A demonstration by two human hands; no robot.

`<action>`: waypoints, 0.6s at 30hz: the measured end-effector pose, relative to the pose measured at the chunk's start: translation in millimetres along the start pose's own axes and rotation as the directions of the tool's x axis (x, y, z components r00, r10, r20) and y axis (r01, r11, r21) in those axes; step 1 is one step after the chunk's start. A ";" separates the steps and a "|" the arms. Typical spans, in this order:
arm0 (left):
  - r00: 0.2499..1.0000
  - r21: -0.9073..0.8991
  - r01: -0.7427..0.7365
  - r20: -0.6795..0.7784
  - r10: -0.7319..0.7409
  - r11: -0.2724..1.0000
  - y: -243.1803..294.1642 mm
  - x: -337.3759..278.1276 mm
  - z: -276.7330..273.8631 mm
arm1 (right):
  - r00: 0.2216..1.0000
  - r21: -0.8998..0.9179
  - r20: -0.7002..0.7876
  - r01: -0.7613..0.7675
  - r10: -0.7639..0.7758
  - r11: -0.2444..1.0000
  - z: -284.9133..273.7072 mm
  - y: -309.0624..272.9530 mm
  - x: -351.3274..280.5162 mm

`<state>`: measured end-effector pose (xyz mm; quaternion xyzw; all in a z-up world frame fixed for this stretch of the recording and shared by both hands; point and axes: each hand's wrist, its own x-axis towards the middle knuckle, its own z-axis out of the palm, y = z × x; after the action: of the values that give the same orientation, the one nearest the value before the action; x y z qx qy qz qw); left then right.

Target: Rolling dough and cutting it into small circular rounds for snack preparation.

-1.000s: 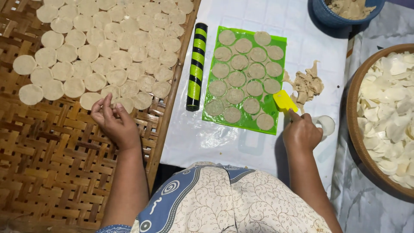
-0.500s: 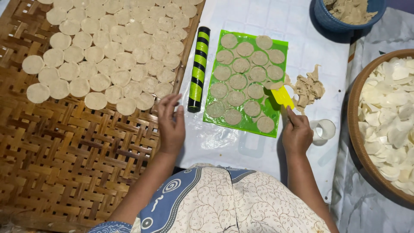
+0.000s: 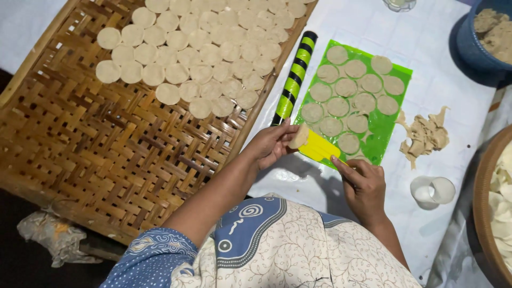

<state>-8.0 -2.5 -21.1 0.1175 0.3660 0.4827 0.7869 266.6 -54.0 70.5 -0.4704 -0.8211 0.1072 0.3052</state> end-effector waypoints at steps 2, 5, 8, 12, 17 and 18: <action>0.993 0.100 -0.085 -0.078 0.093 0.991 10.8 -16.3 5.8 | 0.999 -0.029 0.019 0.043 -0.042 0.999 4.3 -1.1 4.7; 0.943 0.295 -0.224 -0.175 0.283 0.929 15.3 -25.0 -1.0 | 0.994 -0.120 0.075 0.094 -0.085 0.988 11.6 -12.9 11.7; 0.871 0.440 -0.311 -0.223 0.438 0.842 14.8 -27.1 -12.6 | 0.988 -0.176 0.148 0.077 -0.051 0.981 26.0 -26.6 14.2; 0.736 0.517 -0.430 -0.274 0.619 0.740 24.2 -32.1 -37.4 | 0.976 -0.199 0.210 -0.006 0.049 0.980 42.9 -31.4 11.0; 0.524 0.824 -0.170 -0.389 0.758 0.541 106.2 -126.6 -16.3 | 0.972 -0.239 0.202 -0.073 0.123 0.968 38.1 -40.5 16.4; 0.462 0.882 0.208 -0.469 0.753 0.422 127.0 -153.6 -3.4 | 0.966 -0.252 0.207 -0.100 0.154 0.963 38.8 -37.5 14.6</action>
<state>-136.8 -68.7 116.0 0.3155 0.8499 0.3624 0.2165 211.3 -57.5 63.1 -0.5406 -0.8251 0.0792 0.1441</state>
